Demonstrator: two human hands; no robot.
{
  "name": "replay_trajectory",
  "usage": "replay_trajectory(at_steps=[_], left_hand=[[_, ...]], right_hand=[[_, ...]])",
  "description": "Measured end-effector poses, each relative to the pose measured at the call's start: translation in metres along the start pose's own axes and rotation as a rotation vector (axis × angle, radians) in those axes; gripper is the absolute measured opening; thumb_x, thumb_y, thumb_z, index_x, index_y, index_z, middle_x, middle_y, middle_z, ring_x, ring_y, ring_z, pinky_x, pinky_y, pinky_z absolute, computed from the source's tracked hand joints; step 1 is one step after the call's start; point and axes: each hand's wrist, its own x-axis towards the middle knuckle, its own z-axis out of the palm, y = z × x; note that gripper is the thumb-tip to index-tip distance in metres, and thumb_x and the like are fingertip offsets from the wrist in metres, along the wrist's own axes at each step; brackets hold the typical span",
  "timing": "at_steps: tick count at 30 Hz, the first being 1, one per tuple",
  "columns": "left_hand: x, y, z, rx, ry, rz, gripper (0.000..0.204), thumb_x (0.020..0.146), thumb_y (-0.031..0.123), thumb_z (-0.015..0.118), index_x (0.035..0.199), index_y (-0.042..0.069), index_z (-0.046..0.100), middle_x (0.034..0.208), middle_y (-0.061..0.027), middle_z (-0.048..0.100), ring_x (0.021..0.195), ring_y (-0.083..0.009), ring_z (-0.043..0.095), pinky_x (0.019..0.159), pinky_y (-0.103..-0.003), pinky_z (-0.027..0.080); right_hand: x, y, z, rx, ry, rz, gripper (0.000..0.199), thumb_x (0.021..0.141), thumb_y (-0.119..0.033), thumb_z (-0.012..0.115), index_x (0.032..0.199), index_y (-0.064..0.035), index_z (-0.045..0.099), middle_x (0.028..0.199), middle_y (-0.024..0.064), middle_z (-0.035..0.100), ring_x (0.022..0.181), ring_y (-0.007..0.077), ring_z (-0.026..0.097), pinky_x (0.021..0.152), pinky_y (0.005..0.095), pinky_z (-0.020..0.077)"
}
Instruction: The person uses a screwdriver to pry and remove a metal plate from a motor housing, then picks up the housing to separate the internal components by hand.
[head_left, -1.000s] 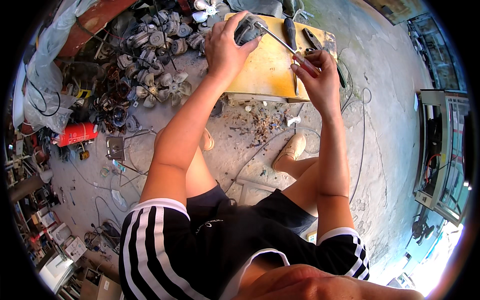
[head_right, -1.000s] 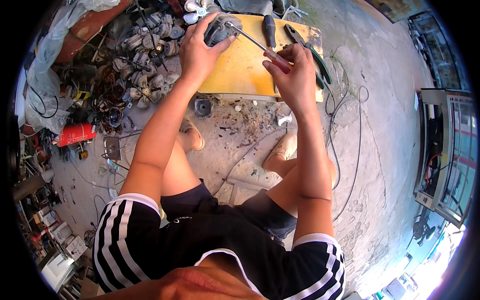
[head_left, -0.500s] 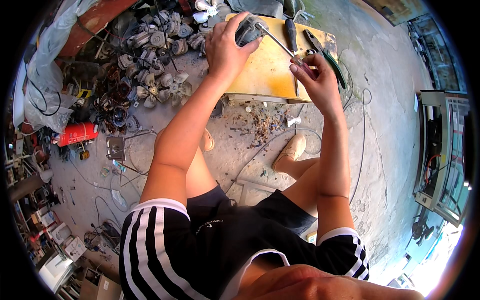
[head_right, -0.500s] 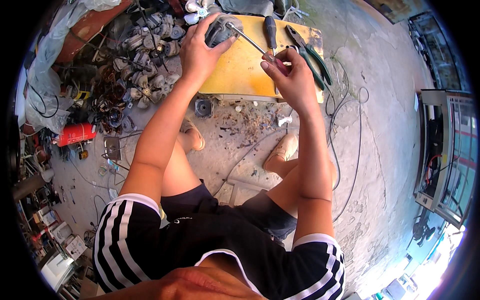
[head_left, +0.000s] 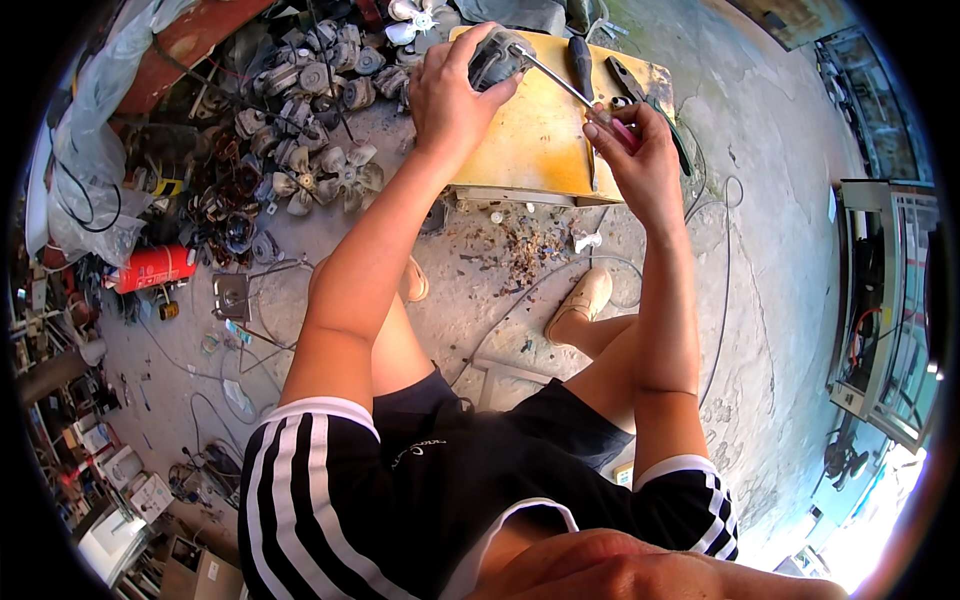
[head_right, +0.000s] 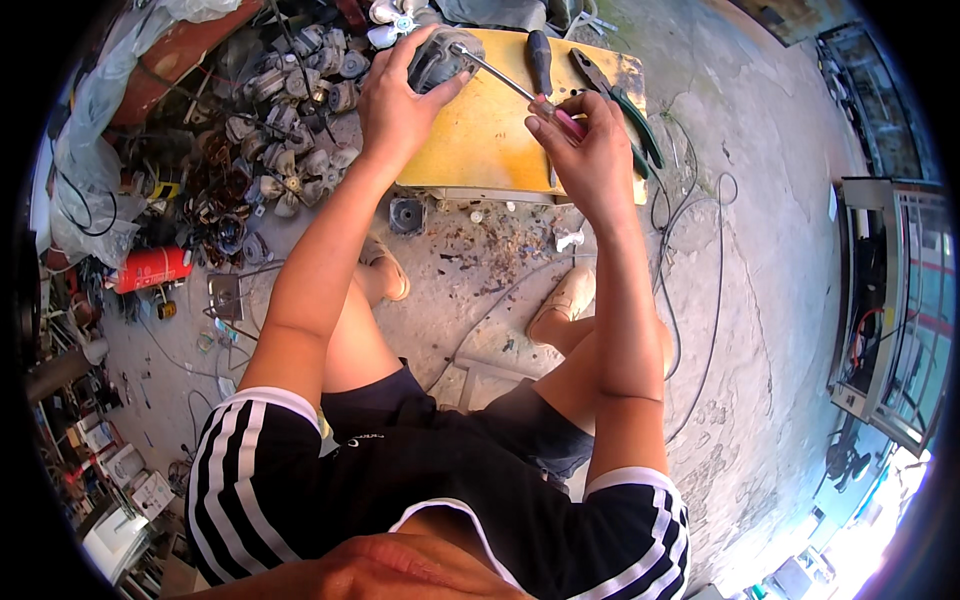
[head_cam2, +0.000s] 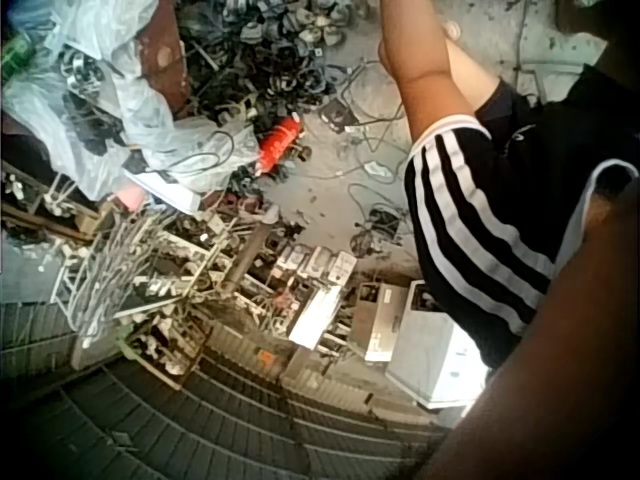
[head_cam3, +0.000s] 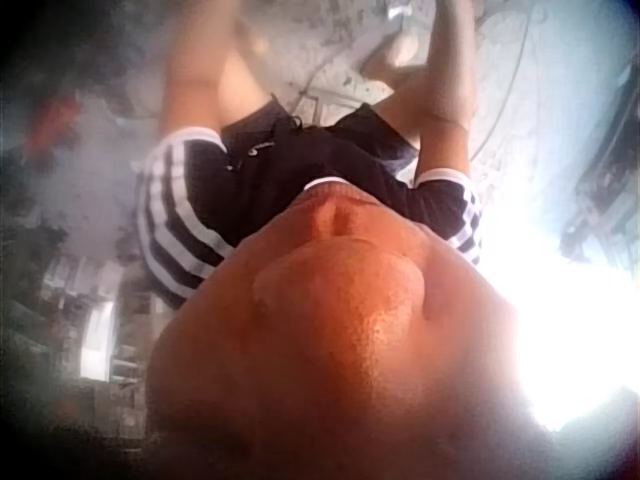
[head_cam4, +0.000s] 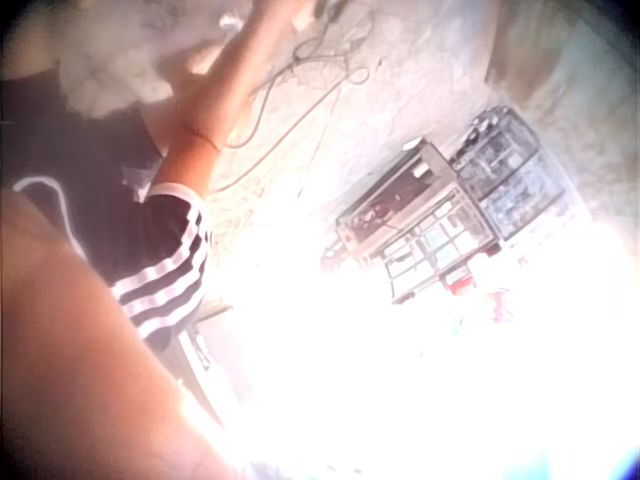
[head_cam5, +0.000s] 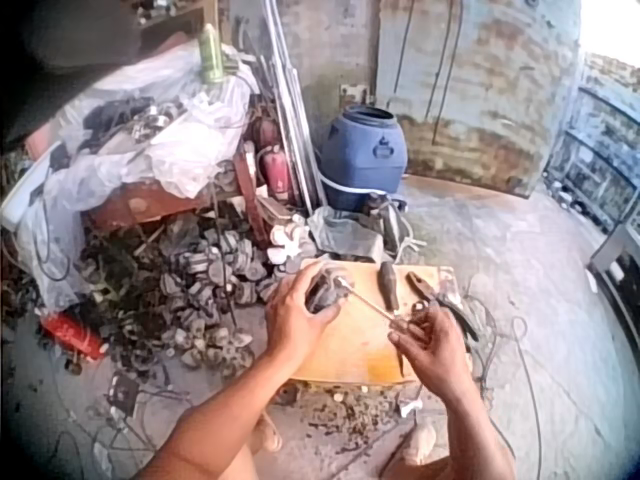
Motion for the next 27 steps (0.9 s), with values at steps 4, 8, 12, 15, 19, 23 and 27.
replay_trajectory(at_steps=[4, 8, 12, 15, 19, 23, 27], left_hand=[[0.000, 0.001, -0.002, 0.033, -0.006, -0.007, 0.064, 0.076, 0.038, 0.085, 0.134, 0.024, 0.061, 0.115, -0.0098, 0.065, 0.106, -0.0293, 0.065, 0.092, -0.041, 0.050], [0.000, 0.001, -0.003, 0.056, -0.010, 0.006, 0.064, 0.076, 0.038, 0.085, 0.134, 0.024, 0.062, 0.117, -0.0105, 0.066, 0.106, -0.0296, 0.067, 0.091, -0.040, 0.054], [0.001, 0.000, 0.001, 0.001, 0.013, 0.016, 0.064, 0.073, 0.038, 0.085, 0.131, 0.023, 0.062, 0.108, -0.0085, 0.065, 0.104, -0.0289, 0.062, 0.095, -0.043, 0.044], [0.000, 0.001, 0.001, 0.002, 0.013, 0.009, 0.064, 0.073, 0.038, 0.085, 0.131, 0.023, 0.062, 0.109, -0.0085, 0.065, 0.105, -0.0289, 0.061, 0.095, -0.044, 0.044], [0.001, -0.001, 0.002, 0.000, 0.016, 0.011, 0.064, 0.073, 0.038, 0.085, 0.131, 0.024, 0.061, 0.109, -0.0084, 0.065, 0.105, -0.0290, 0.061, 0.095, -0.044, 0.043], [0.000, 0.000, 0.001, 0.008, 0.009, 0.000, 0.063, 0.074, 0.038, 0.085, 0.131, 0.025, 0.061, 0.108, -0.0081, 0.065, 0.105, -0.0292, 0.061, 0.096, -0.044, 0.043], [0.000, -0.001, 0.001, -0.004, 0.012, 0.000, 0.063, 0.073, 0.037, 0.085, 0.130, 0.025, 0.061, 0.107, -0.0082, 0.065, 0.104, -0.0296, 0.061, 0.095, -0.044, 0.043]], right_hand=[[0.000, -0.004, 0.001, 0.309, -0.200, 0.219, 0.041, 0.095, -0.044, 0.069, 0.098, -0.0028, 0.069, 0.094, 0.0100, 0.071, 0.076, 0.0121, 0.055, 0.072, 0.0277, 0.0480], [0.004, -0.011, -0.014, 0.491, -0.417, 0.476, 0.042, 0.097, -0.045, 0.066, 0.107, -0.0046, 0.071, 0.093, 0.0097, 0.070, 0.076, 0.0120, 0.055, 0.071, 0.0289, 0.0482], [0.004, 0.002, -0.006, 0.275, -0.247, 0.221, 0.039, 0.094, -0.041, 0.071, 0.106, -0.0036, 0.069, 0.091, 0.0100, 0.069, 0.077, 0.0131, 0.057, 0.071, 0.0298, 0.0488], [0.000, 0.000, -0.004, 0.094, -0.037, 0.056, 0.036, 0.089, -0.033, 0.078, 0.103, -0.0024, 0.064, 0.090, 0.0098, 0.067, 0.077, 0.0153, 0.060, 0.072, 0.0303, 0.0497], [-0.001, -0.002, 0.001, 0.195, -0.088, 0.061, 0.040, 0.088, -0.034, 0.079, 0.104, -0.0011, 0.063, 0.094, 0.0092, 0.069, 0.073, 0.0152, 0.059, 0.069, 0.0323, 0.0515], [0.005, -0.006, -0.013, 0.491, -0.459, 0.422, 0.054, 0.095, -0.051, 0.066, 0.109, 0.0016, 0.066, 0.096, 0.0058, 0.070, 0.067, 0.0097, 0.054, 0.061, 0.0277, 0.0457], [0.005, -0.003, -0.021, 0.605, -0.570, 0.504, 0.056, 0.099, -0.055, 0.057, 0.109, -0.0011, 0.069, 0.094, 0.0045, 0.068, 0.069, 0.0065, 0.053, 0.060, 0.0225, 0.0411]])
